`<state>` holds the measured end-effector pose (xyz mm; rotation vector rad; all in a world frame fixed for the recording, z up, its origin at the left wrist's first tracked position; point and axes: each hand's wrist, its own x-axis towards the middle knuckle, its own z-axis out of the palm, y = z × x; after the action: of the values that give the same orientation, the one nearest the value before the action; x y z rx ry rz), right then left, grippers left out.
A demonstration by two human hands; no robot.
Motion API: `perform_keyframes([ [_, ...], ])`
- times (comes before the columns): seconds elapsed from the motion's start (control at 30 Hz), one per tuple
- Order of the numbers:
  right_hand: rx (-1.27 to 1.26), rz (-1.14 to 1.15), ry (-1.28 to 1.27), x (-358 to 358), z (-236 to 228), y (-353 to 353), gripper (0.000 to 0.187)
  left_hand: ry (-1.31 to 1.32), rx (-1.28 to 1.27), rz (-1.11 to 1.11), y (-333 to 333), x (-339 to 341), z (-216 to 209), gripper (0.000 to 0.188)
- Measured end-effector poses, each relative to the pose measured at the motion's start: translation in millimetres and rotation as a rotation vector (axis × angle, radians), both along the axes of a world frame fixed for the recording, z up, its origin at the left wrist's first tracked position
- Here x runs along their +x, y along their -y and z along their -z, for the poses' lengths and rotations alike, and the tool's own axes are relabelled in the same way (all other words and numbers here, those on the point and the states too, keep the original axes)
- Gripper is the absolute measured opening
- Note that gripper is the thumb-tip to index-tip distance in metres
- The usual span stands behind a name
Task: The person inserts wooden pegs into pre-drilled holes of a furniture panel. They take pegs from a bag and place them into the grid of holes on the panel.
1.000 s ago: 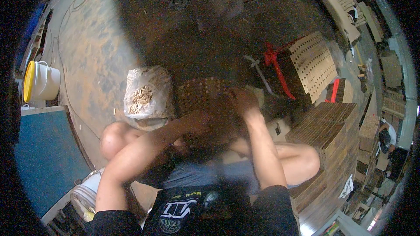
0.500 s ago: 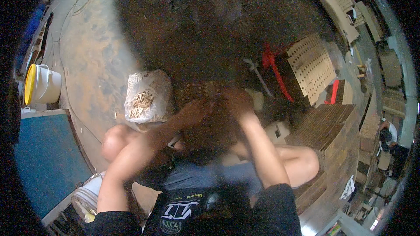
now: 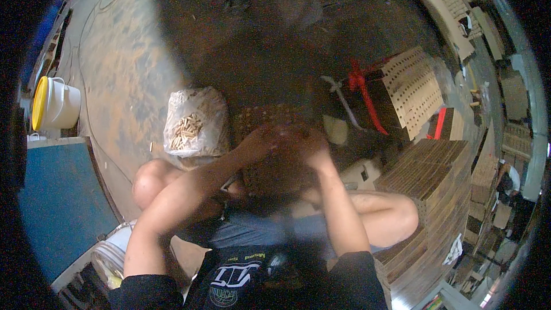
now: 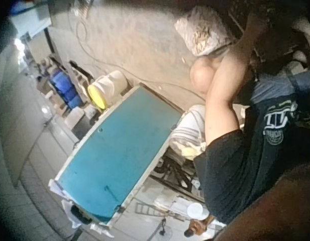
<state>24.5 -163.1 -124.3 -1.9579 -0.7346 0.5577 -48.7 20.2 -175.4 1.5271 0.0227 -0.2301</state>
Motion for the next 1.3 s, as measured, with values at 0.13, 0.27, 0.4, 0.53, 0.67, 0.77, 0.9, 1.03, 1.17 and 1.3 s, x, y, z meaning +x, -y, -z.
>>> perform_keyframes([
  [0.13,-0.271,0.323,0.040,16,-54,-14,0.023,-0.025,0.371,0.140,-2,-3,-13,0.034],
  [0.27,-0.483,0.086,0.257,26,-23,-14,0.020,0.034,0.561,0.266,7,-12,0,0.044],
  [0.4,-0.401,-0.084,0.531,31,-16,-9,0.016,-0.069,0.525,0.264,8,-12,-21,0.046],
  [0.53,-0.457,-0.191,0.544,27,-27,-26,0.022,-0.018,0.706,0.482,-2,-4,-14,0.047],
  [0.67,-0.594,-0.179,0.529,22,-39,-40,0.029,0.023,0.607,0.190,-2,-6,1,0.033],
  [0.77,-0.542,-0.138,0.480,13,-59,-46,0.025,0.194,0.537,0.047,-7,-12,3,0.032],
  [0.9,-0.278,0.043,0.142,-5,-13,-17,0.023,-0.091,0.565,0.153,1,2,-24,0.035],
  [1.03,-0.150,0.093,-0.247,-15,18,-15,0.024,-0.094,0.476,0.181,-4,0,-17,0.036],
  [1.17,-0.149,0.146,-0.452,-12,6,-14,0.026,0.091,0.434,0.099,5,-2,-1,0.035],
  [1.3,-0.090,0.201,-0.604,-7,43,-1,0.026,0.109,0.458,0.152,10,-10,30,0.039],
])
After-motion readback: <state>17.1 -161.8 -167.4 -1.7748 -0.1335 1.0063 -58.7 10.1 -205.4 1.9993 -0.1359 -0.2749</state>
